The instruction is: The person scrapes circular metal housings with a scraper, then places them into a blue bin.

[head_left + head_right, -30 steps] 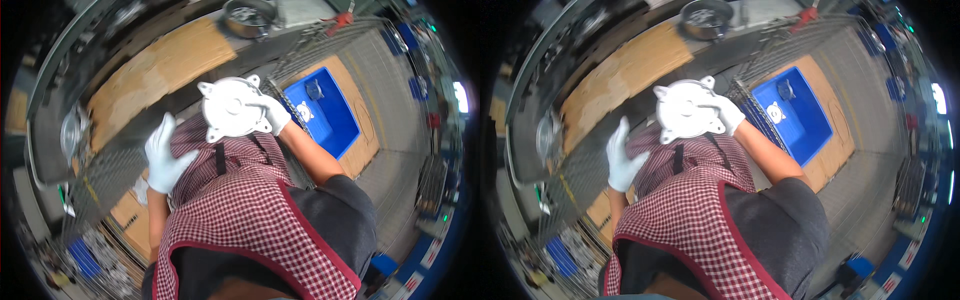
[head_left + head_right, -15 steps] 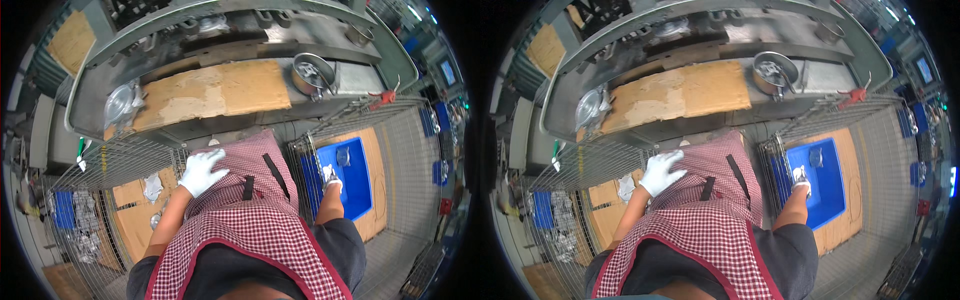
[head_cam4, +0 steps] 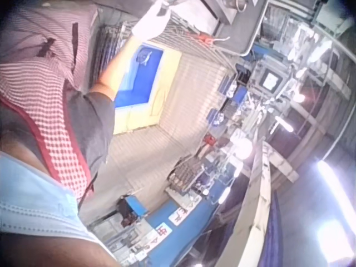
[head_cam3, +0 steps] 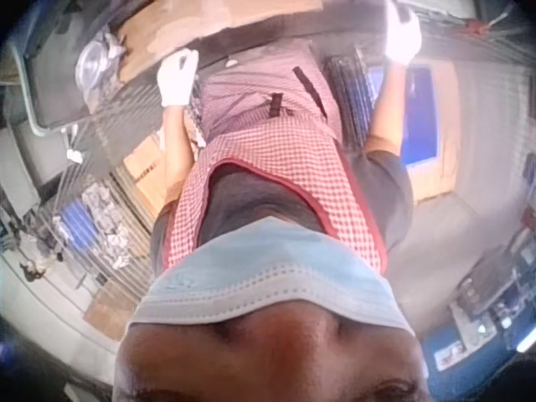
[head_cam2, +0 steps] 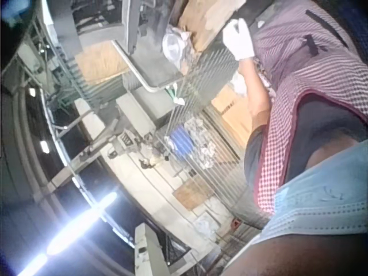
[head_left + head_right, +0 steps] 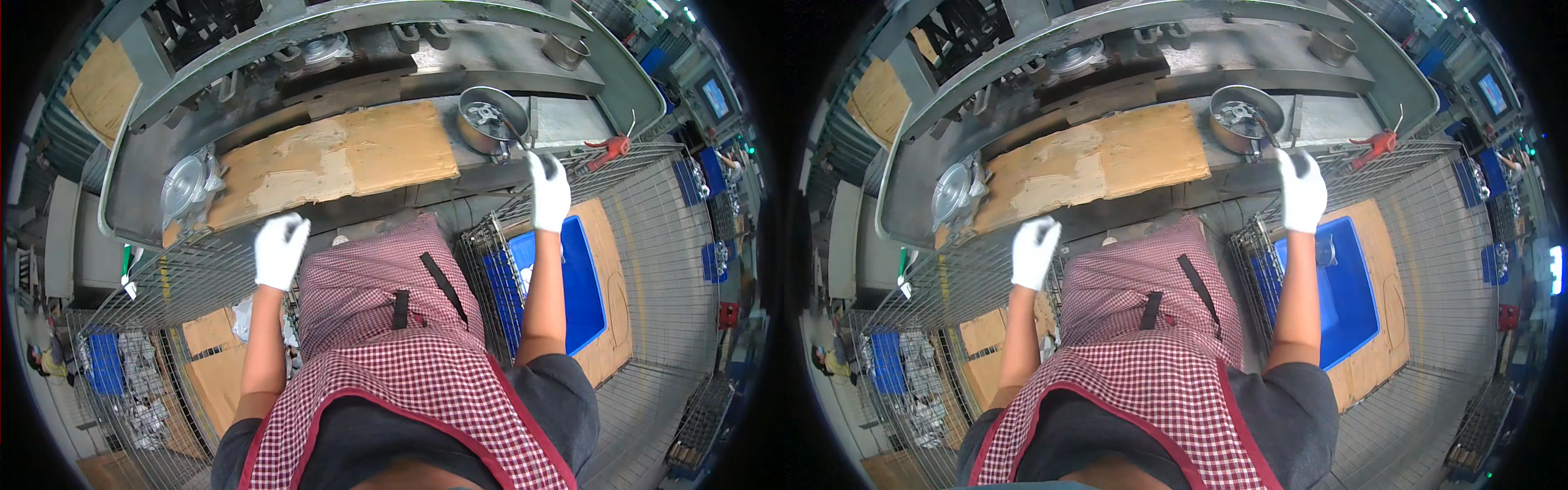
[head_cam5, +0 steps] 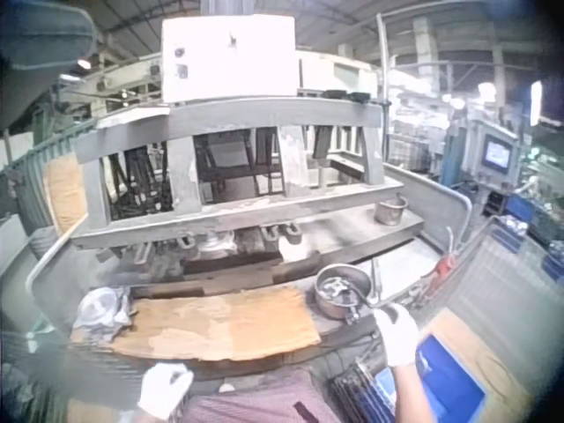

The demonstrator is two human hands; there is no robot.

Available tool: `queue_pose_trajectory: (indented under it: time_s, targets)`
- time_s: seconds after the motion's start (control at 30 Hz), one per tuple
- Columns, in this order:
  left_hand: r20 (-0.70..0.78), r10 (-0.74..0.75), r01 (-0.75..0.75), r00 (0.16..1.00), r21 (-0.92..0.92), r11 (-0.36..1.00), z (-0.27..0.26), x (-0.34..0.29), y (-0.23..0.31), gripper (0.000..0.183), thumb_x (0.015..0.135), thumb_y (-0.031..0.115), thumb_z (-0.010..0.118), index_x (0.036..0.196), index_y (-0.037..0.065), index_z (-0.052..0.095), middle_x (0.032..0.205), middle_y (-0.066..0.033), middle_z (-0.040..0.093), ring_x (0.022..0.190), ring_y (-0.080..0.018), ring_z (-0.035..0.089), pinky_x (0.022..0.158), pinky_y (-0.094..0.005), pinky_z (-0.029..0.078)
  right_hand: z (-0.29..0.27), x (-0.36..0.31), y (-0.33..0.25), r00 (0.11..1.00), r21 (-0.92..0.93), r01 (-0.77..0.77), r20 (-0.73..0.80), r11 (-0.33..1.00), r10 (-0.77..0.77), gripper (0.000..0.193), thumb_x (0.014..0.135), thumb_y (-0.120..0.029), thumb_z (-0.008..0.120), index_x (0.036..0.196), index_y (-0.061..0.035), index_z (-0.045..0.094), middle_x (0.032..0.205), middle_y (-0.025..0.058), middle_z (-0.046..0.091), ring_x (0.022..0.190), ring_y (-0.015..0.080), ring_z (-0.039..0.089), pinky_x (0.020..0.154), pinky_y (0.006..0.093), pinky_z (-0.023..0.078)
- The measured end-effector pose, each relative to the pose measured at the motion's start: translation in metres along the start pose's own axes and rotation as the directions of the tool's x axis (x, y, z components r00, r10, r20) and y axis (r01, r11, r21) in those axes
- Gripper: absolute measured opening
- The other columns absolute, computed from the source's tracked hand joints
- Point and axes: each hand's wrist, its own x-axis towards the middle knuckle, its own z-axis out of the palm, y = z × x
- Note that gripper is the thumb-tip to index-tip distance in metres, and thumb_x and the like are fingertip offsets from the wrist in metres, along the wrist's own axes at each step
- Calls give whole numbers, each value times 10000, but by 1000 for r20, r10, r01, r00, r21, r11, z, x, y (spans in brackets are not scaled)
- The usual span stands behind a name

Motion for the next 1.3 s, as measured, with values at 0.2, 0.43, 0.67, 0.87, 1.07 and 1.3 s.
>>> queue_pose_trajectory:
  time_s: [0.2, 0.43, 0.67, 0.87, 1.07, 1.3]
  targets:
    - [-146, 112, -53, 983, 361, 931, -5, 54, -33, 422, 823, 354, 625, 1114, 49, 613, 1157, -169, 590, 1049, -323, 566, 914, -389, 440, 4, 42, -56, 935, -391, 223, 344, 893, -82, 535, 864, -516, 501, 1219, -120, 563, 1010, 181, 648, 958, 355, 605, 824, 420, 469]
    - [-132, 83, -24, 988, 397, 918, -2, 58, -47, 399, 830, 394, 598, 1079, 83, 632, 1162, -150, 590, 1043, -317, 570, 899, -403, 451, -3, 27, -58, 879, -366, 468, 284, 804, -382, 353, 858, -417, 568, 1089, -160, 641, 846, 160, 651, 791, 338, 625, 698, 421, 486]
    - [-96, 41, 3, 995, 418, 908, -5, 57, -44, 384, 844, 403, 575, 1078, 102, 619, 1160, -132, 586, 991, -309, 579, 864, -400, 458, 24, 26, -117, 858, -49, 504, 144, 862, -494, 316, 854, -301, 623, 1067, -69, 654, 951, 164, 663, 856, 303, 640, 768, 366, 490]
    - [-137, 32, 25, 990, 395, 918, -5, 57, -45, 388, 837, 398, 587, 1075, 94, 620, 1142, -132, 593, 1010, -306, 569, 875, -394, 452, 133, 62, -166, 928, 260, 295, 150, 919, -341, 370, 856, -336, 602, 1106, -66, 638, 1020, 184, 651, 947, 332, 611, 865, 366, 452]
    - [-130, 50, 4, 990, 383, 924, -5, 59, -51, 390, 831, 399, 592, 1082, 102, 614, 1151, -122, 593, 995, -300, 575, 870, -392, 454, 184, 110, -159, 962, 100, 274, -12, 957, -274, 330, 858, -381, 567, 1004, -104, 669, 900, 183, 663, 869, 362, 628, 763, 426, 473]
    - [-132, 42, 10, 990, 377, 926, -5, 61, -50, 394, 837, 398, 586, 1086, 95, 620, 1138, -133, 600, 1000, -304, 577, 868, -393, 458, 133, 84, -142, 976, 161, 189, 78, 969, -204, 491, 892, -419, 527, 1193, -33, 575, 1114, 188, 623, 924, 306, 634, 836, 360, 464]
